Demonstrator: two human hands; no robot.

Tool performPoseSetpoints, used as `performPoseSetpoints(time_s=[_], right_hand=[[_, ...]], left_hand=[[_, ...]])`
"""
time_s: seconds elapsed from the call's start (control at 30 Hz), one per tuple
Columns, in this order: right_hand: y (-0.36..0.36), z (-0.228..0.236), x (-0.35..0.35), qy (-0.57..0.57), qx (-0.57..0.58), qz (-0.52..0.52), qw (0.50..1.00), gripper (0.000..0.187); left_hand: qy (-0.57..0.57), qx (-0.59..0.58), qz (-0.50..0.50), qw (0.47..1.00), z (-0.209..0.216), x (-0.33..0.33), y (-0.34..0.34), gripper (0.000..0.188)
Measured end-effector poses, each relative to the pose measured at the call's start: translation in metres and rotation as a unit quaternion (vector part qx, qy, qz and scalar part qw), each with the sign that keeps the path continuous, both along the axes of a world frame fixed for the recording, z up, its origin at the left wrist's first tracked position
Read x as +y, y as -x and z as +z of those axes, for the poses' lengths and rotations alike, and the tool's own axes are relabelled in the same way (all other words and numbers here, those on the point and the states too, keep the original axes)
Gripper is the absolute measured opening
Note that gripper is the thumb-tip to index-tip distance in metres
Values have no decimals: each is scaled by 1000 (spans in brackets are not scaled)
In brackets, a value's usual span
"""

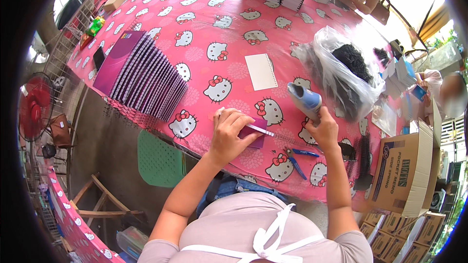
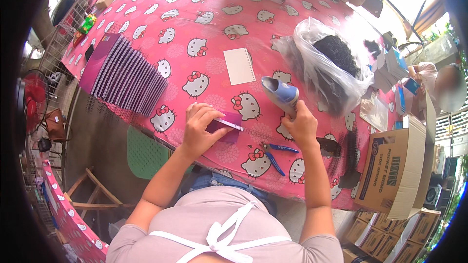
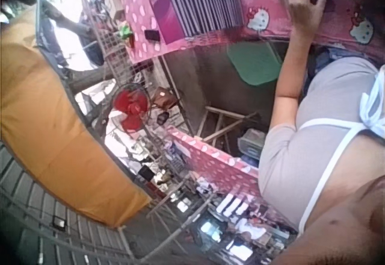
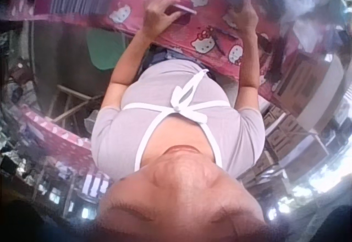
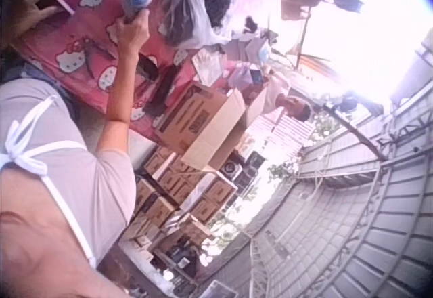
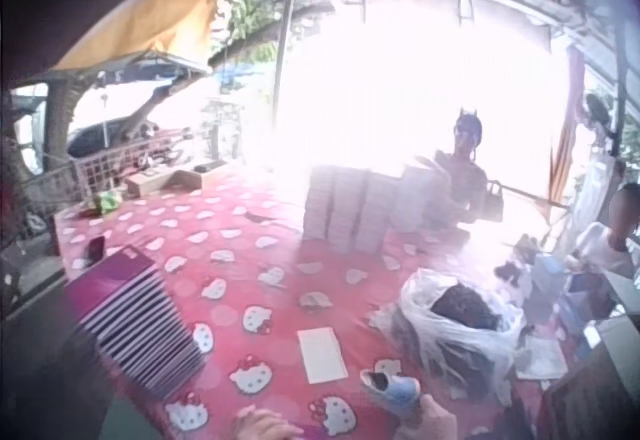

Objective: The person binds notebooks by threading plastic coils through the punched holes of small purple notebooks and trimming the excess coil with pliers.

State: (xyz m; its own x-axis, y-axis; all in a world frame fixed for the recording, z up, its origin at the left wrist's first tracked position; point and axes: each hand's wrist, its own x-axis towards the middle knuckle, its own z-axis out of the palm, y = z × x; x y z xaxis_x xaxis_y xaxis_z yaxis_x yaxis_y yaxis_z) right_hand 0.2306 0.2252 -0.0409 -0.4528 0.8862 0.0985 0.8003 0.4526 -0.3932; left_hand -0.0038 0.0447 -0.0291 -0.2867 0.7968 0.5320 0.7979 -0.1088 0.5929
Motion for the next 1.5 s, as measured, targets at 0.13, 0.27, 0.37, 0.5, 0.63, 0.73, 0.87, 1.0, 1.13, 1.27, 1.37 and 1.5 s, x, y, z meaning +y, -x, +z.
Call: performPoseSetpoints(time_s=[0.13,0.27,0.37,0.5,0.63,0.73,0.87,1.0,1.13,1.27,1.37,1.5], right_hand=[[6,-5,9,198,304,230,903,32],[38,20,-4,198,253,259,911,29],[45,23,2,186,223,342,894,32],[59,7,2,168,332,346,861,34],[74,28,-3,298,179,198,916,39],[84,37,-3,262,263,286,884,36],[107,38,-8,190,160,272,930,37],[107,40,-13,235,196,260,916,36],[90,26,-5,43,191,107,975,25],[4,-16,18,-83,-79,-62,991,42],[-28,-29,-10,-169,-103,28,980,56],[-39,-3,-88,-68,-8,139,988,63]], left_hand=[[-8,-17,1,1000,1,3,1,32],[7,-26,-12,1000,0,2,4,33],[29,-47,-20,998,5,1,5,36],[33,-74,-29,996,7,3,8,42],[-18,-82,-15,996,8,-3,19,41],[-32,-167,10,985,-1,-8,28,37],[-19,-447,-31,894,-26,-20,36,30],[23,-487,-37,873,-21,-24,43,28],[-48,-496,-75,863,-43,-30,49,28],[-38,-564,-102,818,-33,-23,40,24],[-27,-511,-49,858,-8,-16,26,21],[-181,-62,-91,977,53,-22,14,29]])
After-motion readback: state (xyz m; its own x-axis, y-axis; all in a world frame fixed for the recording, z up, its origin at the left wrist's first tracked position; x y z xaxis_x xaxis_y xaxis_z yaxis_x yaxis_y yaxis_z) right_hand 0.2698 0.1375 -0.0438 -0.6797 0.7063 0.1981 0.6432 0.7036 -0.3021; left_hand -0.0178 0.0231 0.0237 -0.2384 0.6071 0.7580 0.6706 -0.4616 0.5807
